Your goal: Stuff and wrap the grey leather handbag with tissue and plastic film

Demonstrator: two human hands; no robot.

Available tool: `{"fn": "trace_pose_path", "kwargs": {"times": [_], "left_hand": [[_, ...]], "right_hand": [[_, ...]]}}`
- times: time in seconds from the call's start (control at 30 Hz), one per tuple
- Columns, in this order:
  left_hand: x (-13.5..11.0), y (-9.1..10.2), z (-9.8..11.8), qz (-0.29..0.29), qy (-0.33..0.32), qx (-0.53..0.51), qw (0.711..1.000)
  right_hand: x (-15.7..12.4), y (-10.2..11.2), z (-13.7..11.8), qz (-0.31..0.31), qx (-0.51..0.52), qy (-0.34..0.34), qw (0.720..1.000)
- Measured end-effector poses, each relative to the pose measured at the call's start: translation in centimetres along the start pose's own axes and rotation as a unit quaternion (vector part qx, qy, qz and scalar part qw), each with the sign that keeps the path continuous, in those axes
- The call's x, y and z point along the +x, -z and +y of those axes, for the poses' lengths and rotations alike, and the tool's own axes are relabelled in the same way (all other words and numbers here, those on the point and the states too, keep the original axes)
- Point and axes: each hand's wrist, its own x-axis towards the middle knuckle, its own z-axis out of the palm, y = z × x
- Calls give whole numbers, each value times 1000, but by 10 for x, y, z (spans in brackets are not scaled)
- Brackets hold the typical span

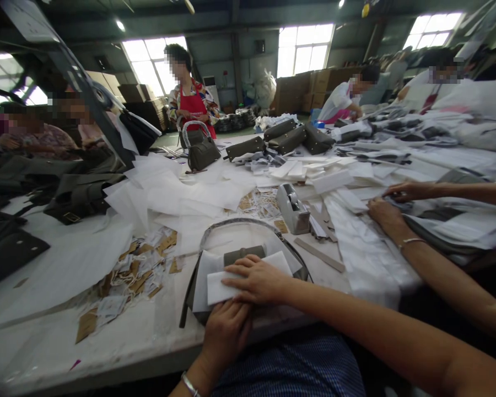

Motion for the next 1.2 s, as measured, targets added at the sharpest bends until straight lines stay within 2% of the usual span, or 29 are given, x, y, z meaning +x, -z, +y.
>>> {"fn": "trace_pose_path", "kwargs": {"times": [0.1,0.23,0.3,0.4,0.47,0.53,0.67,0.8,0.9,1.0,1.1,1.2], "left_hand": [[1,1,1,-2,-2,-6,1000],[0,6,1,4,-8,-33,999],[0,12,2,27,-2,-82,996],[5,25,8,93,43,-167,981],[15,33,12,142,73,-195,968],[27,36,12,162,94,-199,962],[45,23,4,118,123,-166,971],[38,5,-1,80,106,-141,981],[31,3,0,47,72,-110,990],[30,5,1,13,37,-66,997],[33,5,2,8,28,-40,999],[34,4,3,7,22,-20,1000]], "right_hand": [[-7,-14,11,-3,45,2,999],[-10,-18,14,-4,74,2,997],[-10,-18,13,-3,74,-3,997],[-10,-19,11,9,72,-9,997],[-10,-21,11,17,70,-9,997],[-10,-24,12,27,67,-7,997],[-7,-27,11,44,48,-10,998],[-8,-18,2,37,63,-1,997],[-28,3,-3,104,116,-33,987],[-67,29,6,175,121,-108,971],[-108,45,24,178,49,-167,968],[-131,45,38,158,9,-173,972]]}}
